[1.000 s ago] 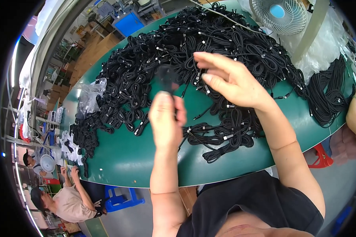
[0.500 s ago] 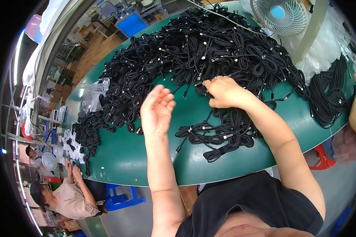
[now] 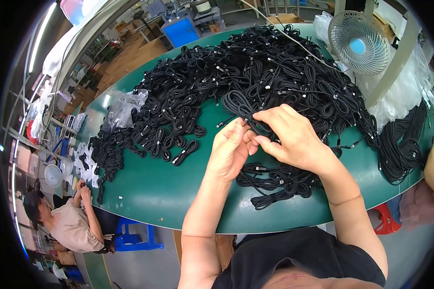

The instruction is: The person is bundling and tying together black electronic cables on a factory workbench.

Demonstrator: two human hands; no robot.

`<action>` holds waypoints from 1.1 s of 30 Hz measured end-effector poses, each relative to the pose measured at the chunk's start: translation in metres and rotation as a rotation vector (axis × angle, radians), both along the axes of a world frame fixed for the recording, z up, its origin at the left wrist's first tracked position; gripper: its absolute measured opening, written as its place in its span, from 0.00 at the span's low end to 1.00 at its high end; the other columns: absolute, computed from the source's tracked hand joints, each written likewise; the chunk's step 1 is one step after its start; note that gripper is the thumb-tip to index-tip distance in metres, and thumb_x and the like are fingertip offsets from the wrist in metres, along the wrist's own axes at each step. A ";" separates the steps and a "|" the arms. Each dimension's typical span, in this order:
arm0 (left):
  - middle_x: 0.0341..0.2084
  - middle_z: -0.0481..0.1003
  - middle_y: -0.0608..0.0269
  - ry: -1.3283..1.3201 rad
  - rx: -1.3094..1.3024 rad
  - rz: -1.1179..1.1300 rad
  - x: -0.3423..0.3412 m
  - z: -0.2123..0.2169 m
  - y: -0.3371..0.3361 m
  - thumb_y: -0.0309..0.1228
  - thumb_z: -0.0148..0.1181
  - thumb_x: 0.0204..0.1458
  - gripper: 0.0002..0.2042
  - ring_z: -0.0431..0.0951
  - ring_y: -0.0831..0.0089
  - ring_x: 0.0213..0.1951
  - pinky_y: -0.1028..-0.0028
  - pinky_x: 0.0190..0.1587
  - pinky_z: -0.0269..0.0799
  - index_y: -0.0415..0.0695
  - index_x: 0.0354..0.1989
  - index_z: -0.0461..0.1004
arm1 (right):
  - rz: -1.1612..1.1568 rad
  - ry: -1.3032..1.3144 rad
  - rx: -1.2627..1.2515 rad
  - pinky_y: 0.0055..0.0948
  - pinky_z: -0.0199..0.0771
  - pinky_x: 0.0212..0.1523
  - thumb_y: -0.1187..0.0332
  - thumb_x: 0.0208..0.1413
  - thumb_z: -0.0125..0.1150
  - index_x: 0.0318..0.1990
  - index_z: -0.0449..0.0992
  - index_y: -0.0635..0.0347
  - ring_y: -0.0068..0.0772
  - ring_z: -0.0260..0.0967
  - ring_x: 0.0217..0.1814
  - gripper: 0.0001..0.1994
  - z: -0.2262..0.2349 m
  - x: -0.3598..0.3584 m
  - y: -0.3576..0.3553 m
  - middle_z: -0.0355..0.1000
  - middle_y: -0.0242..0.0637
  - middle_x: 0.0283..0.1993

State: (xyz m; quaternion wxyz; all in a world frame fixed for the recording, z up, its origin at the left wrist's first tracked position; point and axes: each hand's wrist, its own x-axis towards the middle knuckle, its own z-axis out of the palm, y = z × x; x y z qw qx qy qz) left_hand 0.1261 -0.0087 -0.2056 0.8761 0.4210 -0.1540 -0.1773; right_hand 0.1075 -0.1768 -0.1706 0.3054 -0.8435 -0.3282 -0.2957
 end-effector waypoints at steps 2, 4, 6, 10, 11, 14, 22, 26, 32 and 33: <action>0.27 0.74 0.62 0.015 -0.046 0.100 0.002 -0.010 -0.002 0.36 0.50 0.56 0.11 0.68 0.80 0.25 0.82 0.26 0.62 0.40 0.34 0.69 | 0.018 -0.008 0.018 0.32 0.69 0.31 0.74 0.38 0.62 0.40 0.69 0.65 0.40 0.68 0.31 0.17 0.001 -0.002 0.001 0.69 0.42 0.33; 0.27 0.74 0.62 -0.057 0.237 0.187 0.001 -0.003 0.002 0.36 0.50 0.56 0.11 0.67 0.81 0.23 0.82 0.24 0.61 0.39 0.33 0.70 | -0.040 0.122 0.022 0.32 0.69 0.28 0.73 0.39 0.61 0.39 0.70 0.66 0.39 0.68 0.28 0.16 -0.003 -0.003 -0.002 0.69 0.42 0.32; 0.25 0.75 0.60 -0.175 0.587 0.317 0.002 0.000 0.004 0.38 0.49 0.57 0.15 0.66 0.83 0.19 0.84 0.20 0.60 0.38 0.30 0.73 | -0.146 0.216 0.070 0.31 0.68 0.22 0.73 0.40 0.60 0.36 0.72 0.68 0.38 0.68 0.20 0.13 -0.006 0.003 -0.006 0.70 0.43 0.28; 0.28 0.75 0.59 0.012 0.545 0.027 0.002 0.003 0.008 0.42 0.47 0.57 0.19 0.68 0.82 0.23 0.84 0.23 0.63 0.34 0.40 0.71 | -0.005 0.503 0.499 0.16 0.62 0.21 0.75 0.45 0.60 0.38 0.72 0.69 0.12 0.61 0.22 0.11 0.004 0.003 -0.008 0.69 0.29 0.25; 0.28 0.75 0.59 0.011 0.541 0.028 0.001 0.002 0.005 0.42 0.47 0.57 0.19 0.68 0.82 0.23 0.84 0.23 0.63 0.34 0.40 0.71 | 0.009 0.392 0.401 0.16 0.64 0.23 0.75 0.43 0.61 0.38 0.72 0.67 0.15 0.63 0.24 0.13 0.009 -0.003 -0.007 0.69 0.31 0.29; 0.42 0.72 0.54 -0.221 0.095 0.071 -0.002 0.001 -0.001 0.40 0.48 0.57 0.25 0.71 0.78 0.32 0.81 0.31 0.67 0.36 0.57 0.56 | 0.097 0.130 0.166 0.33 0.71 0.31 0.70 0.42 0.63 0.41 0.69 0.60 0.41 0.69 0.32 0.16 0.006 -0.008 -0.002 0.66 0.40 0.34; 0.41 0.72 0.53 -0.246 -0.111 0.130 0.000 0.001 0.012 0.37 0.52 0.55 0.19 0.73 0.77 0.32 0.81 0.30 0.66 0.37 0.50 0.64 | 0.032 0.110 0.069 0.33 0.70 0.25 0.77 0.44 0.59 0.32 0.71 0.66 0.40 0.68 0.26 0.06 0.007 -0.016 -0.004 0.64 0.40 0.28; 0.40 0.73 0.53 -0.240 -0.071 0.130 -0.005 -0.005 0.004 0.38 0.54 0.53 0.20 0.73 0.75 0.33 0.80 0.31 0.66 0.36 0.49 0.64 | 0.020 -0.015 0.080 0.31 0.70 0.22 0.78 0.42 0.59 0.29 0.70 0.66 0.39 0.68 0.24 0.05 0.001 -0.018 0.005 0.64 0.40 0.26; 0.41 0.72 0.53 -0.224 -0.113 0.287 -0.001 -0.001 0.004 0.32 0.54 0.54 0.16 0.73 0.75 0.36 0.80 0.34 0.67 0.37 0.48 0.65 | -0.034 0.063 0.058 0.32 0.70 0.20 0.76 0.43 0.59 0.28 0.70 0.65 0.40 0.68 0.21 0.04 0.001 -0.015 0.003 0.65 0.40 0.26; 0.41 0.72 0.53 -0.224 -0.112 0.288 0.000 -0.003 0.005 0.32 0.54 0.54 0.16 0.73 0.75 0.36 0.80 0.34 0.67 0.37 0.48 0.65 | -0.045 0.103 0.063 0.32 0.70 0.20 0.76 0.44 0.59 0.28 0.71 0.65 0.40 0.68 0.21 0.04 0.001 -0.015 0.003 0.65 0.39 0.25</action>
